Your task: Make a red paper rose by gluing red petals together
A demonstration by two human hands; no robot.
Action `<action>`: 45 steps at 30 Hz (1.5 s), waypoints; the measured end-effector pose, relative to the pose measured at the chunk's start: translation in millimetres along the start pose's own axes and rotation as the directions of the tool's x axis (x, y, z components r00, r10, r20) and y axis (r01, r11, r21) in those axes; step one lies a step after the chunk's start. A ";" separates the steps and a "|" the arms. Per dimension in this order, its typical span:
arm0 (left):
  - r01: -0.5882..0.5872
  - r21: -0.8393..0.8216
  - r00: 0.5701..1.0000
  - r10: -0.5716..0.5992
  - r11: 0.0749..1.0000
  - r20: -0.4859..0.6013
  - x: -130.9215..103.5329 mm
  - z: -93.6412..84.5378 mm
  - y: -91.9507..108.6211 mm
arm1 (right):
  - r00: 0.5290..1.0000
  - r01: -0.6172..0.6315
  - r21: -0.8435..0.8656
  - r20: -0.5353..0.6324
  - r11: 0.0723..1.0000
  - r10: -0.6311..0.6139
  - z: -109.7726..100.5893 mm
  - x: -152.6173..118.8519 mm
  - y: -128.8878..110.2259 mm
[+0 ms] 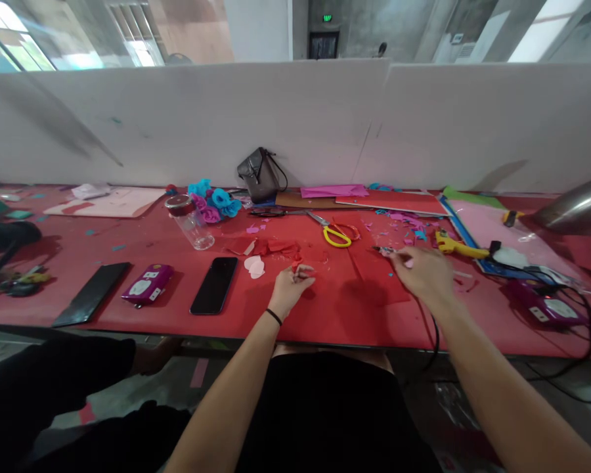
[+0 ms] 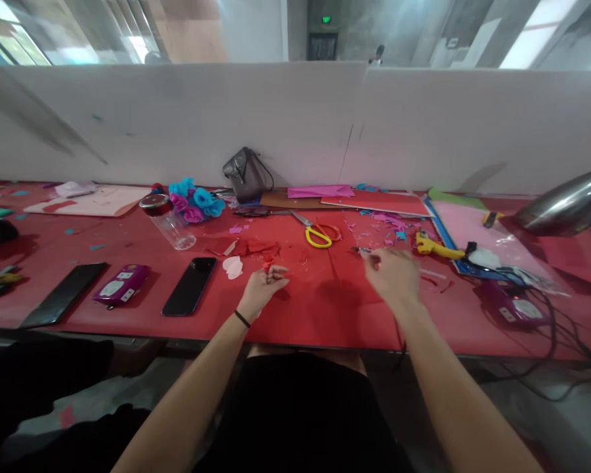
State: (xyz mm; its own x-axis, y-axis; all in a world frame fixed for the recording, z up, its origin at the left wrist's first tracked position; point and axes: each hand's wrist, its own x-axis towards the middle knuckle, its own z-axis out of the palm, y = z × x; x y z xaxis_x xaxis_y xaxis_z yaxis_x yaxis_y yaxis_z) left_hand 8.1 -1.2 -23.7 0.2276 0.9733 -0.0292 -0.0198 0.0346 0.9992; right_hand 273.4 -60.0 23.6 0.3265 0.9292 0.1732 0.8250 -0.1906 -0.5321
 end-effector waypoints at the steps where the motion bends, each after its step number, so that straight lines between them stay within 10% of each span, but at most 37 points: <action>1: -0.006 0.005 1.000 0.006 1.000 0.017 -0.5 0.1 2.7 | 0.996 0.079 0.037 0.046 0.996 -0.081 5.7 -1.1 -14.3; 9: -0.051 0.110 0.998 0.046 0.993 0.045 -8.5 4.6 20.1 | 0.887 0.167 0.309 0.368 0.936 -0.279 47.3 -0.9 -89.7; 22: -0.148 0.011 0.985 0.148 0.989 -0.083 -5.1 -6.2 9.4 | 0.989 0.081 0.399 0.081 0.913 -0.124 21.3 33.7 -94.9; 27: -0.126 -0.205 0.992 0.116 0.971 -0.059 1.6 -2.6 9.7 | 0.961 0.053 0.804 -0.203 0.593 0.188 9.0 41.8 -103.7; 35: -0.132 -0.340 0.991 0.120 0.931 -0.057 42.8 14.6 7.6 | 0.896 -0.201 0.974 0.138 0.107 0.423 73.8 34.9 -118.4; 45: -0.092 -0.478 0.992 0.041 0.873 -0.117 63.6 20.4 -5.3 | 0.895 -0.187 0.982 0.159 0.027 0.417 99.8 46.8 -111.0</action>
State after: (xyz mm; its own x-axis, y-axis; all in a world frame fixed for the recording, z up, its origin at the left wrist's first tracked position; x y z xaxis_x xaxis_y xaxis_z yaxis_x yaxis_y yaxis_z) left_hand 42.5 55.9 -30.4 0.1110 0.9938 0.0085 -0.5040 0.0489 0.8623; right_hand 151.1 36.2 8.1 0.5631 0.8021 -0.1989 -0.4918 0.1318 -0.8607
